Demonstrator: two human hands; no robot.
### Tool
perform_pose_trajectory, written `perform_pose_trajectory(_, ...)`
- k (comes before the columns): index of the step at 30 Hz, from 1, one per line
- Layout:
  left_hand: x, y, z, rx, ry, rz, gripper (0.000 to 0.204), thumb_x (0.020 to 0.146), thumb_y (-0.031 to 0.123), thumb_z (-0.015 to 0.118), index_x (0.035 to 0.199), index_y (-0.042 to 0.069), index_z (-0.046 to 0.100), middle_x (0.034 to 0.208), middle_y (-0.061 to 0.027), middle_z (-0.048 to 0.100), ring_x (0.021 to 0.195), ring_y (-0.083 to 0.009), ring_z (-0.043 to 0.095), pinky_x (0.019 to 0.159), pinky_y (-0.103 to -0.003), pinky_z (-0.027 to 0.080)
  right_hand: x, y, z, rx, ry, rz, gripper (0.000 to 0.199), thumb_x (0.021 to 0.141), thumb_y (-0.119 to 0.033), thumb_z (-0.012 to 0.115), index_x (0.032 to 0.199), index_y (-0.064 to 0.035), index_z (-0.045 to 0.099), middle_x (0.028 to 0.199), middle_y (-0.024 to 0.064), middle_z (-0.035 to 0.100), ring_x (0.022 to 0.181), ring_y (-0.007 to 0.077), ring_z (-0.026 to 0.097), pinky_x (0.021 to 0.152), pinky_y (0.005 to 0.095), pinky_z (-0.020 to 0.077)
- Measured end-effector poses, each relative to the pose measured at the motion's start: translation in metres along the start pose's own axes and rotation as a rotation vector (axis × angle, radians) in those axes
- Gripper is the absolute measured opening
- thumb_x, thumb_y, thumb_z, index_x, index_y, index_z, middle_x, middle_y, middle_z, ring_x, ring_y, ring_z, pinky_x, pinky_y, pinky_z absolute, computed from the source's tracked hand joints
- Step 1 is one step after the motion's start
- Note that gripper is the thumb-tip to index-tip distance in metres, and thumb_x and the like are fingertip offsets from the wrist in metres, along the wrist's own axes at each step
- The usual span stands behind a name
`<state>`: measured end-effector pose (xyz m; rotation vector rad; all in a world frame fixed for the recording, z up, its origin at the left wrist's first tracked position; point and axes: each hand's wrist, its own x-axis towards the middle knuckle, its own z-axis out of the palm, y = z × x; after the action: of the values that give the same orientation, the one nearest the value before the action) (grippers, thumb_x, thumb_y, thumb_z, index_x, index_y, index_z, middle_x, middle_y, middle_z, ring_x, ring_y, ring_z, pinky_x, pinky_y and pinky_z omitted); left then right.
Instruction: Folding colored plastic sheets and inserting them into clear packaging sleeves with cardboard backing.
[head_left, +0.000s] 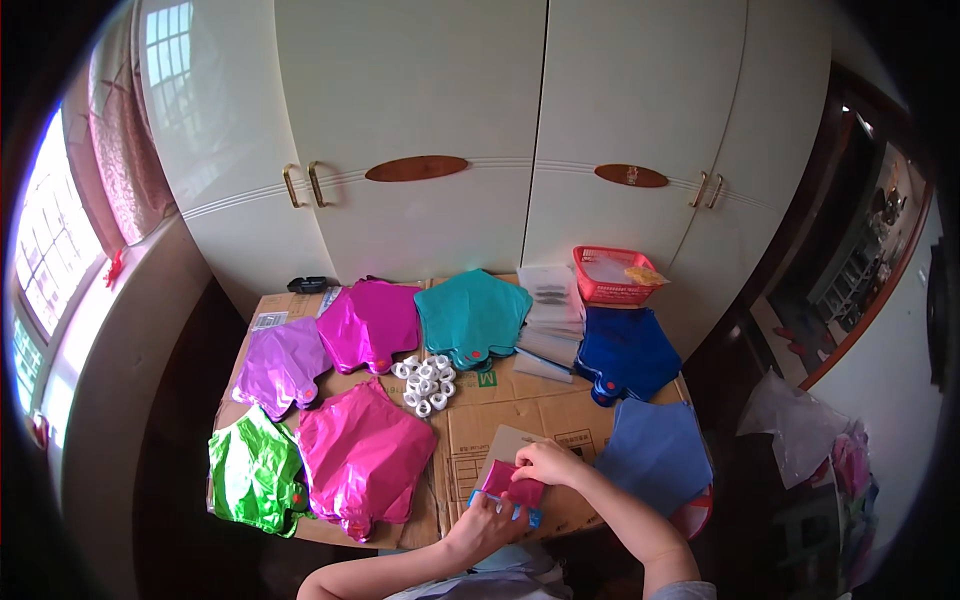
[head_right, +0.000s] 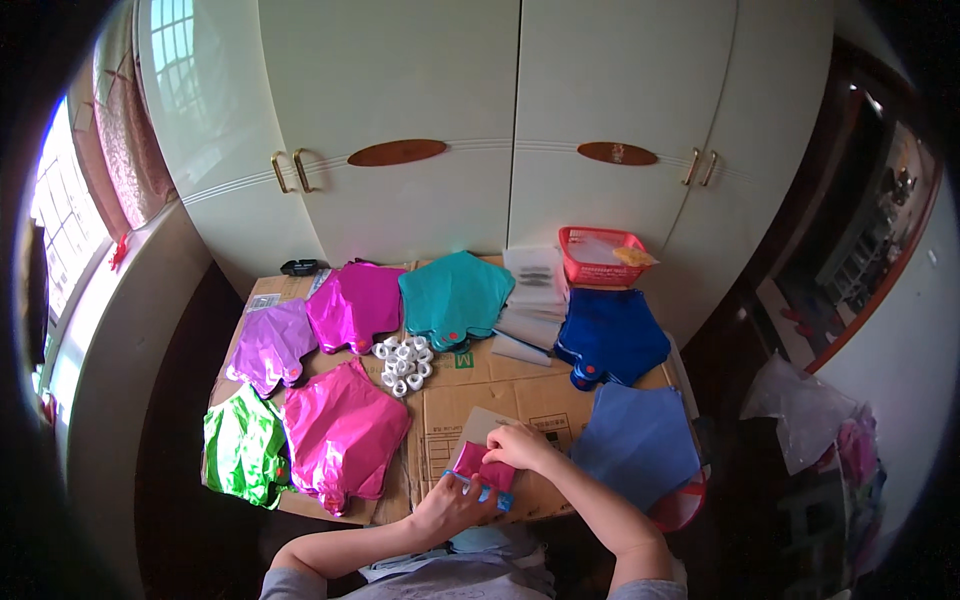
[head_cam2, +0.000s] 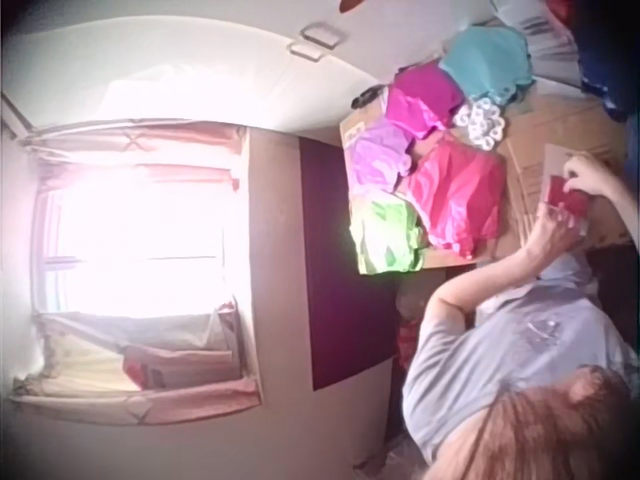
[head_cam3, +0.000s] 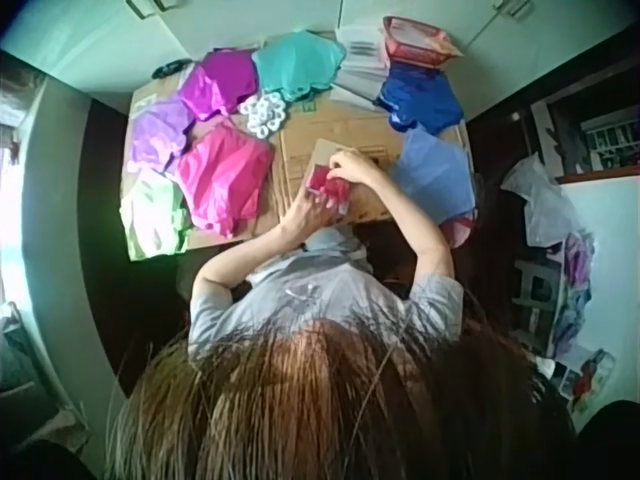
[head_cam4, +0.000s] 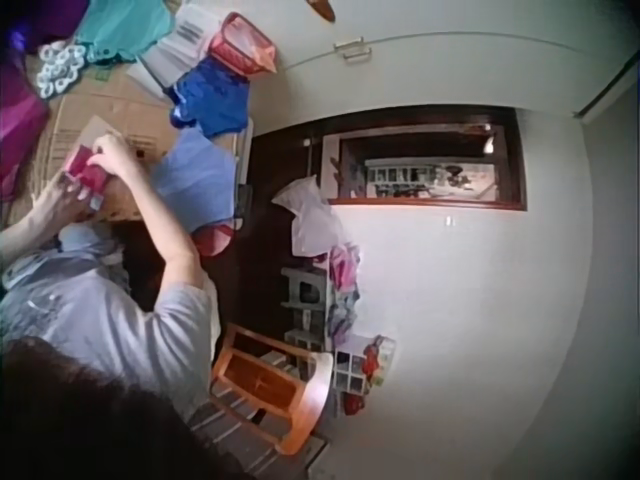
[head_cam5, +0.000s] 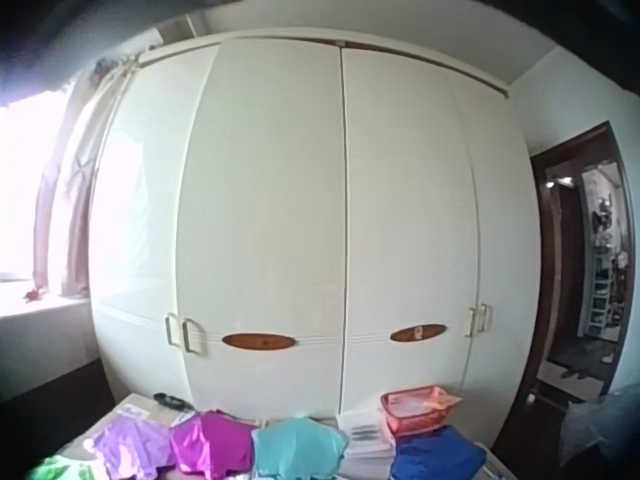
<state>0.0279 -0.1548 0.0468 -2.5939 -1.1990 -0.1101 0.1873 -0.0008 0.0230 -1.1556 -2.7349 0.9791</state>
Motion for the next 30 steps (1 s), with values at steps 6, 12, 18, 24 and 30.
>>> perform_pose_trajectory(6,0.002,-0.003,-0.003,0.060,0.064,0.041,0.036,0.081,0.023,0.054,0.114,0.012,0.052,0.090,-0.0131,0.059,0.074,-0.0211,0.060,0.069,-0.034,0.044,-0.005,-0.009,-0.007,0.219,0.082,-0.047,0.032,0.070,-0.029,0.078,0.080,-0.0072,0.056,0.076,0.0097,0.064,0.078,0.0289,0.063,0.068,0.0397,0.0481)
perform_pose_trajectory(12,-0.002,-0.001,0.010,-0.064,0.042,-0.024,0.039,0.078,0.020,0.055,0.115,0.008,0.054,0.096,-0.0140,0.060,0.074,-0.0207,0.060,0.072,-0.032,0.045,-0.002,-0.017,-0.019,-0.039,-0.068,-0.032,0.028,0.074,-0.028,0.075,0.078,-0.0059,0.059,0.079,0.0098,0.064,0.075,0.0223,0.063,0.069,0.0352,0.0485)
perform_pose_trajectory(18,-0.001,-0.006,0.001,0.019,0.148,0.018,0.035,0.078,0.017,0.052,0.110,0.003,0.055,0.080,-0.0129,0.060,0.070,-0.0211,0.059,0.067,-0.031,0.044,0.064,0.024,-0.070,0.078,0.409,-0.084,0.019,0.088,-0.020,0.058,0.099,-0.0055,0.062,0.097,0.0147,0.066,0.090,0.0320,0.064,0.075,0.0386,0.0499)
perform_pose_trajectory(24,0.012,-0.004,-0.016,-0.026,0.121,0.016,0.043,0.077,0.018,0.053,0.117,0.003,0.052,0.098,-0.0213,0.060,0.080,-0.0270,0.064,0.082,-0.036,0.048,0.149,0.149,-0.136,-0.468,0.763,-0.045,0.048,0.083,-0.011,0.054,0.129,-0.0025,0.044,0.130,0.0206,0.050,0.119,0.0362,0.050,0.101,0.0399,0.0399)
perform_pose_trajectory(30,-0.002,0.009,0.012,-0.120,0.074,-0.059,0.051,0.079,0.018,0.052,0.126,0.000,0.049,0.105,-0.0141,0.061,0.110,-0.0289,0.053,0.105,-0.057,0.030,0.165,0.137,-0.150,-0.440,0.336,0.113,0.026,0.081,-0.021,0.060,0.105,-0.0148,0.065,0.112,0.0099,0.065,0.104,0.0290,0.060,0.089,0.0394,0.0463)
